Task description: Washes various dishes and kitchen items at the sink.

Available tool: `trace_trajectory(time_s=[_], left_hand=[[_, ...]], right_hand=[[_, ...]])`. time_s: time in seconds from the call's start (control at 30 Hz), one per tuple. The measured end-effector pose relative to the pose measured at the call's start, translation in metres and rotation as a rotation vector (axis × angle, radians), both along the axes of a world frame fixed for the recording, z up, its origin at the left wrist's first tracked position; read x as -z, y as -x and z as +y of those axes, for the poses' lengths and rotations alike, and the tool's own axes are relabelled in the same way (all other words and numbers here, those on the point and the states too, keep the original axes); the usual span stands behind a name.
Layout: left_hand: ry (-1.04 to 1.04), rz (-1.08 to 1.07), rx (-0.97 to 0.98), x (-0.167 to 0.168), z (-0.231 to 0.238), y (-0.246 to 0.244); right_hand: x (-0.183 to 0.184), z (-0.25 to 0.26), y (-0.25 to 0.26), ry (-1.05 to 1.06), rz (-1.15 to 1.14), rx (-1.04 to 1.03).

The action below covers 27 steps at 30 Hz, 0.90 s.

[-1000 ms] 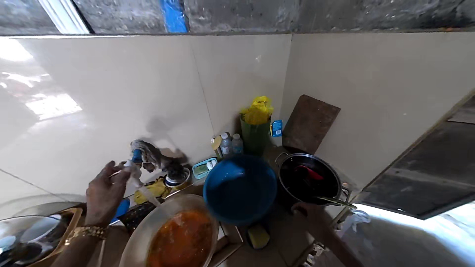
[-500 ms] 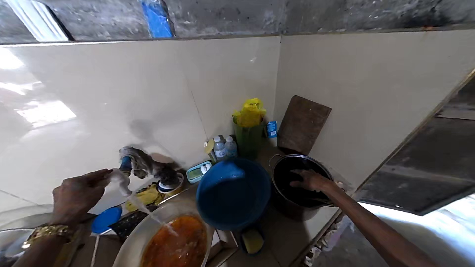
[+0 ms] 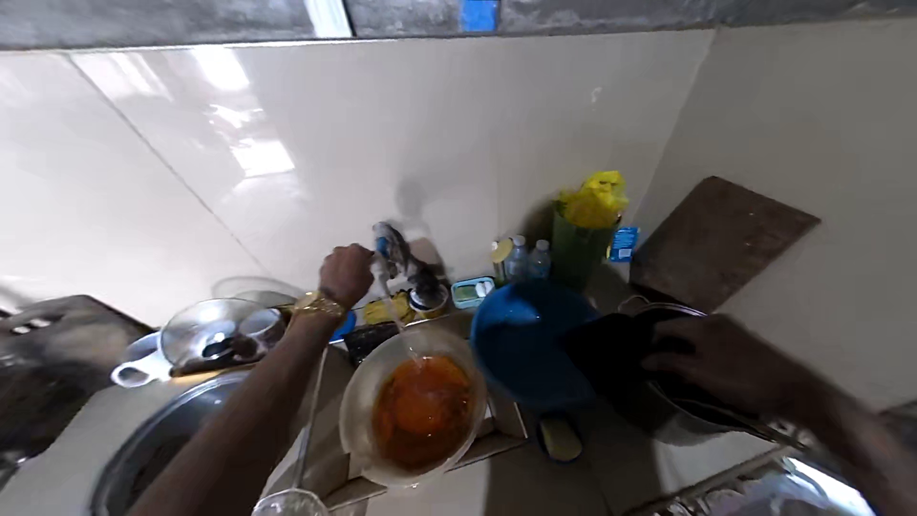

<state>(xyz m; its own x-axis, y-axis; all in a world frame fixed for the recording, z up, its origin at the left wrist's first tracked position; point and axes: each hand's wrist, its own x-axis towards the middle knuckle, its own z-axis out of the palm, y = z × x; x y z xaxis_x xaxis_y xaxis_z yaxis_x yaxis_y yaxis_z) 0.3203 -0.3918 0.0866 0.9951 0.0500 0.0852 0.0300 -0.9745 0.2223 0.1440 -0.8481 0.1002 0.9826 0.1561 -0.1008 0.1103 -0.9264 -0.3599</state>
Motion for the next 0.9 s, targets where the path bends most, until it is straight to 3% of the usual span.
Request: trace_trajectory(time_s=[0.13,0.27,0.4,0.53,0.67,0.77,0.9], left_hand=[[-0.161,0.097,-0.044,-0.014,-0.019,0.005],[-0.163,0.116,-0.029,-0.021,-0.023,0.011],[-0.181,0.124,-0.030,-0.019,-0.022,0.008],[-0.169,0.117,-0.018,-0.017,-0.021,0.005],[-0.199,0.115,0.001,-0.018,-0.024,0.004],[-0.204,0.121,0.010,-0.017,-0.024,0.003],[-0.186,0.096,0.026,-0.016,-0.024,0.001]], right_hand=[[0.065,0.136,-0.005,-0.115,0.221,-0.383],[0.154,0.244,-0.023,0.015,0.299,-0.403],[0.229,0.294,-0.049,-0.020,0.302,-0.329],[0.272,0.308,-0.054,-0.140,0.303,-0.232],[0.272,0.312,-0.057,-0.149,0.412,-0.150],[0.224,0.285,-0.059,-0.213,0.421,-0.167],[0.150,0.192,-0.057,-0.345,0.168,-0.128]])
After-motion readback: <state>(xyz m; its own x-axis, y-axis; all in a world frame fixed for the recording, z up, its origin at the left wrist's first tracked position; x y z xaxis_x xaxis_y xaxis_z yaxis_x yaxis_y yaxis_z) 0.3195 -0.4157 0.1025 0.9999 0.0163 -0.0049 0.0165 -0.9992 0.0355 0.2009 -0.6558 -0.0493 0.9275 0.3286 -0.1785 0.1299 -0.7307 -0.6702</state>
